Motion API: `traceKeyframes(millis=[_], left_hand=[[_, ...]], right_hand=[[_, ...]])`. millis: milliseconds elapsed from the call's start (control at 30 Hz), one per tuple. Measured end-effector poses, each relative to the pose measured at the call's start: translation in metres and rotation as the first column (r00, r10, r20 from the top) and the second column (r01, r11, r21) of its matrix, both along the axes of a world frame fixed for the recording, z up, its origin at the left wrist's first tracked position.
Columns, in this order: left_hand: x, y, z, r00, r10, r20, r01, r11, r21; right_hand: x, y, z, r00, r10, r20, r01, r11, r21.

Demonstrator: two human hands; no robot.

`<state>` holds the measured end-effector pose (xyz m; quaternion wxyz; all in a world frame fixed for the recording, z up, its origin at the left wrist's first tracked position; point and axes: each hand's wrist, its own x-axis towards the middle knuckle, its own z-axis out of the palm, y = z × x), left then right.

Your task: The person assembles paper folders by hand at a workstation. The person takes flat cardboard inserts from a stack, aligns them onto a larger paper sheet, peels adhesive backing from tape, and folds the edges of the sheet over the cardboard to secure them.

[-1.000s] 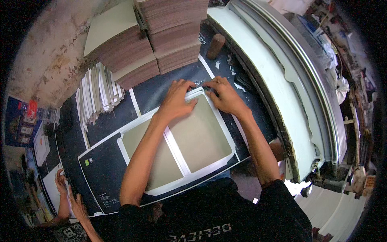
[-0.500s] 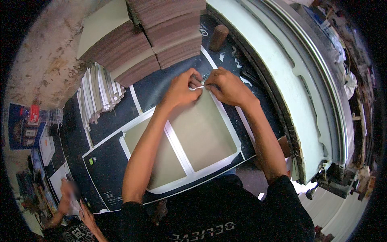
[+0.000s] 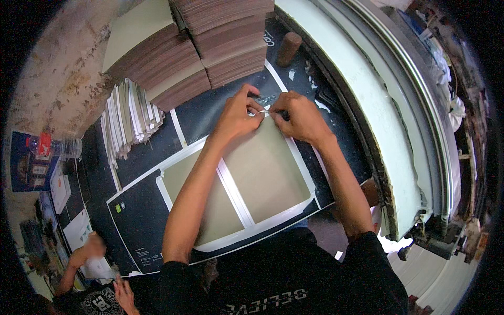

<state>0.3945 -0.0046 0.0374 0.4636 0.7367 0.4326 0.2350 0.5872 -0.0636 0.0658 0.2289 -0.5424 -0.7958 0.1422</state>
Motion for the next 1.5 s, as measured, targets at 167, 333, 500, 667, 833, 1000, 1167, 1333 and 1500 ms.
traceKeyframes(millis=[167,333,500,667,833,1000,1167,1333,1500], left_hand=[[-0.012,0.001,0.002,0.987,-0.161,0.019,0.160,0.985,0.058],[-0.012,-0.017,-0.004,0.996,-0.086,-0.023,0.089,0.943,0.321],[-0.010,-0.032,-0.007,0.990,-0.138,-0.037,0.139,0.870,0.474],[-0.016,-0.031,-0.002,0.961,-0.167,-0.222,0.255,0.848,0.465],[-0.023,-0.032,0.001,0.945,-0.184,-0.271,0.304,0.799,0.519],[-0.027,-0.024,0.004,0.909,-0.249,-0.334,0.394,0.773,0.497],[-0.030,-0.021,-0.007,0.912,-0.208,-0.353,0.393,0.689,0.610],[-0.029,-0.017,-0.006,0.899,-0.266,-0.348,0.416,0.765,0.491],[-0.030,-0.016,-0.004,0.870,-0.288,-0.399,0.458,0.771,0.442]], right_hand=[[-0.017,-0.018,-0.006,0.997,-0.047,0.060,0.037,0.987,0.156],[-0.030,-0.028,-0.006,0.983,-0.100,0.155,0.075,0.984,0.159],[-0.044,-0.050,-0.015,0.938,-0.156,0.309,0.085,0.969,0.231],[-0.043,-0.055,-0.013,0.928,-0.153,0.341,0.117,0.985,0.125],[-0.001,-0.045,-0.005,0.990,-0.137,-0.023,0.137,0.990,0.024],[0.004,-0.021,0.004,0.998,-0.063,0.021,0.065,0.986,-0.153],[0.002,-0.003,0.007,0.996,0.057,0.070,-0.051,0.995,-0.085],[0.000,0.007,0.009,0.985,0.090,0.149,-0.066,0.986,-0.155],[0.002,0.010,0.008,0.993,0.071,0.091,-0.055,0.984,-0.168]])
